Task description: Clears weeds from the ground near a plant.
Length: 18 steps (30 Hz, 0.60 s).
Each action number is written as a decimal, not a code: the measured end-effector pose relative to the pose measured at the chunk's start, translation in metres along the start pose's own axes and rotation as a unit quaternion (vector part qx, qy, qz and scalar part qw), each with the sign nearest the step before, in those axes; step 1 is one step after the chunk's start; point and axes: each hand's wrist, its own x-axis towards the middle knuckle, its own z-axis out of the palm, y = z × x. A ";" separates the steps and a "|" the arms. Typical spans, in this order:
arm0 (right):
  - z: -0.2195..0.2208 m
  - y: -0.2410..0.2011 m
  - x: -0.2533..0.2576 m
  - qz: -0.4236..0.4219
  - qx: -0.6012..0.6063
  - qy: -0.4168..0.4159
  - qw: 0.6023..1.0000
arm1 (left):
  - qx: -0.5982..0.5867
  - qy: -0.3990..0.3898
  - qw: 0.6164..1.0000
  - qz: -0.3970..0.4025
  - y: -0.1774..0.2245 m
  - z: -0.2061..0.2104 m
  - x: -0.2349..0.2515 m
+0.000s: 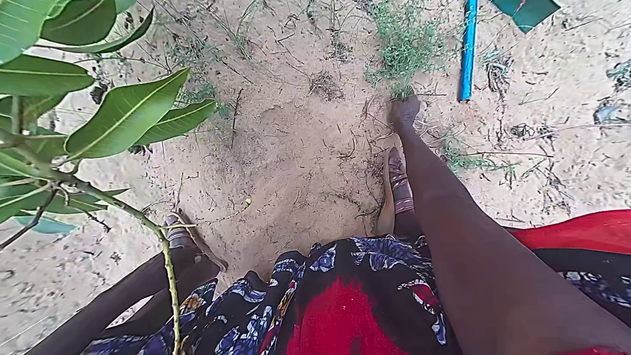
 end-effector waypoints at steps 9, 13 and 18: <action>-0.005 0.026 0.038 0.153 0.394 0.032 0.906 | 0.043 -0.001 0.999 0.032 0.008 -0.009 -0.001; -0.014 0.033 0.019 0.163 0.378 -0.001 0.911 | 0.055 0.004 0.997 0.052 -0.004 -0.001 0.005; -0.020 0.042 -0.041 0.209 0.469 0.012 0.858 | 0.121 -0.024 0.990 0.069 0.010 -0.011 0.004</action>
